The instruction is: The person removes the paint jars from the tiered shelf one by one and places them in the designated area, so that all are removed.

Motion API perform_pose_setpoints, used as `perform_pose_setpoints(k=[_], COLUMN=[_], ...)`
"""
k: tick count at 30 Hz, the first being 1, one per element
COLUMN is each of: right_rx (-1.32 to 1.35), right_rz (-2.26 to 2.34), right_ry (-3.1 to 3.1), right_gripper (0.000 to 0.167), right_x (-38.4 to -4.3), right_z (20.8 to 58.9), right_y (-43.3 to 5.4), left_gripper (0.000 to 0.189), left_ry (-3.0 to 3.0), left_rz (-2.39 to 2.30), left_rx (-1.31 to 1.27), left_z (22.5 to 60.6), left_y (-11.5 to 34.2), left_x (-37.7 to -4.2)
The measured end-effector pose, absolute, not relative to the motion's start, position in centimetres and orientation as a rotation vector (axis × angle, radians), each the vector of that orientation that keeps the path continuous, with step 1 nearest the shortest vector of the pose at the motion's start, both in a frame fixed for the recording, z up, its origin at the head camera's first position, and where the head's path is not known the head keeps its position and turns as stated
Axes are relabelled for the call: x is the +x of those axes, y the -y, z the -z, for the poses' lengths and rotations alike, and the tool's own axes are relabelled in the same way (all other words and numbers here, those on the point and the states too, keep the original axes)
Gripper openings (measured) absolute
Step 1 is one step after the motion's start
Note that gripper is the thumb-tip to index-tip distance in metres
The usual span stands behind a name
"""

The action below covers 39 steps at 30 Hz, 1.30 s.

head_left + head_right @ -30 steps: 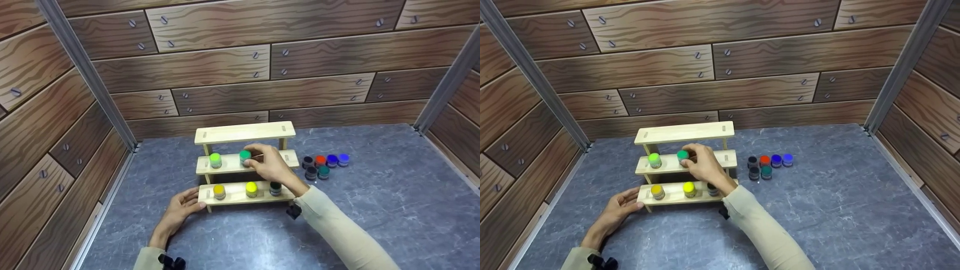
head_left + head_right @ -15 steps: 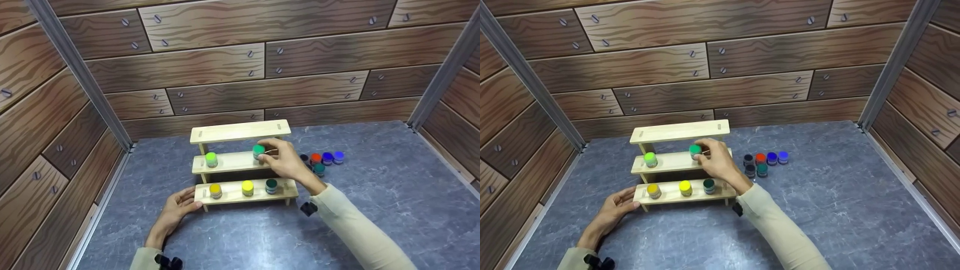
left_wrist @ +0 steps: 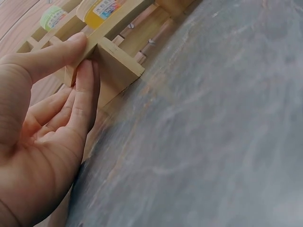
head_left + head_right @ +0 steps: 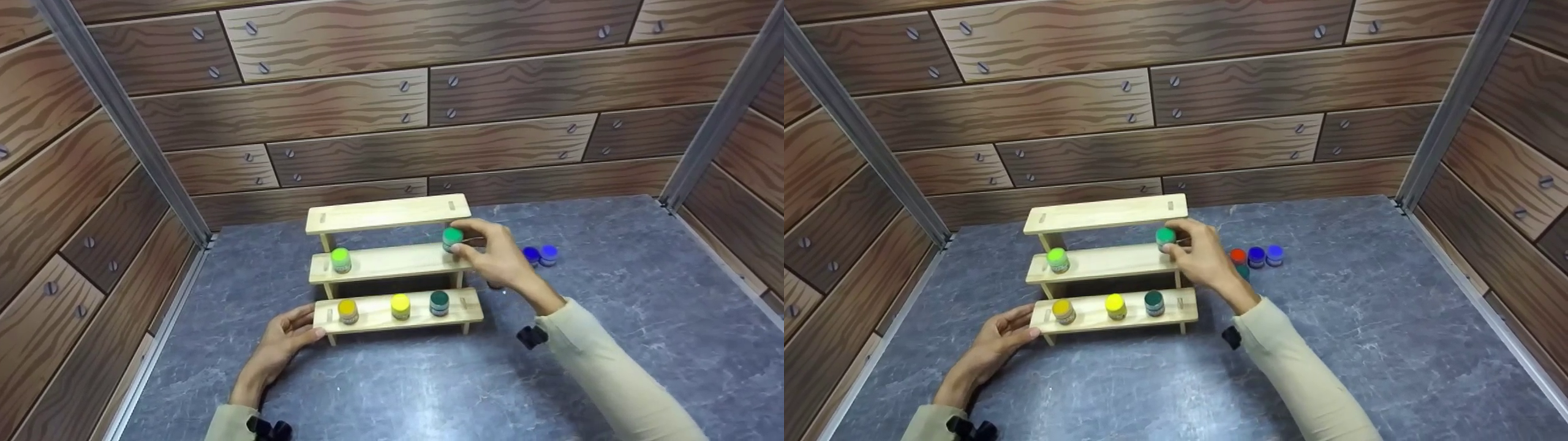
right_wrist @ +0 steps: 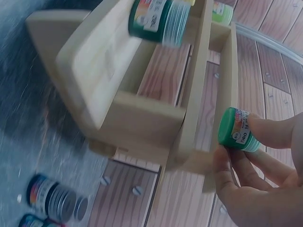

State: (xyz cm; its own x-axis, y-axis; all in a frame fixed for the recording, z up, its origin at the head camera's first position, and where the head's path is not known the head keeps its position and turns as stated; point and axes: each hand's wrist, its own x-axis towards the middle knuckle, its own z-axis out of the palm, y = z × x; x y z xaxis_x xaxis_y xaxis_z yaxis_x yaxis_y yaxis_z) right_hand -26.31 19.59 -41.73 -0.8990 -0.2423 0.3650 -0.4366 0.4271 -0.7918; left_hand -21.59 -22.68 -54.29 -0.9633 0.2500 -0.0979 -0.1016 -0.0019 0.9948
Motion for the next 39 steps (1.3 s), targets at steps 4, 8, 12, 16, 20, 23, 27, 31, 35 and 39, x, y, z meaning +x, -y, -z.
perform_pose_setpoints(k=[4,8,12,16,20,23,27,31,35,39], right_rx=[0.578,0.545,0.498,0.452,0.417,0.388,0.356,0.334,0.32,0.309], right_rz=[-1.439,-1.408,-1.383,-1.364,-1.335,-1.306,-1.26,-1.227,-1.212,-1.192], right_ry=[2.504,2.531,2.546,2.549,2.571,2.605,2.649,2.657,2.667,2.694], right_gripper=[0.04,0.041,0.041,0.042,0.042,0.041,0.041,0.041,0.041,0.041], right_x=[-26.2,-26.0,-26.0,-26.1,-26.0,-25.9,-25.7,-25.6,-25.5,-25.5], right_z=[41.9,42.3,42.8,43.4,44.0,44.4,45.0,45.5,46.0,46.4], right_y=[-20.8,-22.1,-23.4,-24.8,-26.4,-27.5,-28.9,-30.1,-31.2,-32.1], left_gripper=[0.077,0.072,0.07,0.071,0.071,0.07,0.07,0.07,0.071,0.072], left_ry=[-2.05,-2.082,-2.075,-2.058,-2.056,-2.048,-2.04,-2.037,-2.033,-2.011], left_rz=[-2.05,-2.031,-2.04,-2.052,-2.063,-2.073,-2.082,-2.09,-2.092,-2.085], left_rx=[0.167,0.164,0.155,0.148,0.139,0.143,0.148,0.145,0.161,0.17], left_z=[54.1,54.1,54.2,54.2,54.3,54.5,54.6,54.6,54.6,54.5], left_y=[22.7,22.6,22.4,22.4,22.4,22.4,22.4,22.4,22.4,22.4], left_x=[-21.5,-21.4,-21.3,-21.3,-21.4,-21.5,-21.5,-21.5,-21.4,-21.5])
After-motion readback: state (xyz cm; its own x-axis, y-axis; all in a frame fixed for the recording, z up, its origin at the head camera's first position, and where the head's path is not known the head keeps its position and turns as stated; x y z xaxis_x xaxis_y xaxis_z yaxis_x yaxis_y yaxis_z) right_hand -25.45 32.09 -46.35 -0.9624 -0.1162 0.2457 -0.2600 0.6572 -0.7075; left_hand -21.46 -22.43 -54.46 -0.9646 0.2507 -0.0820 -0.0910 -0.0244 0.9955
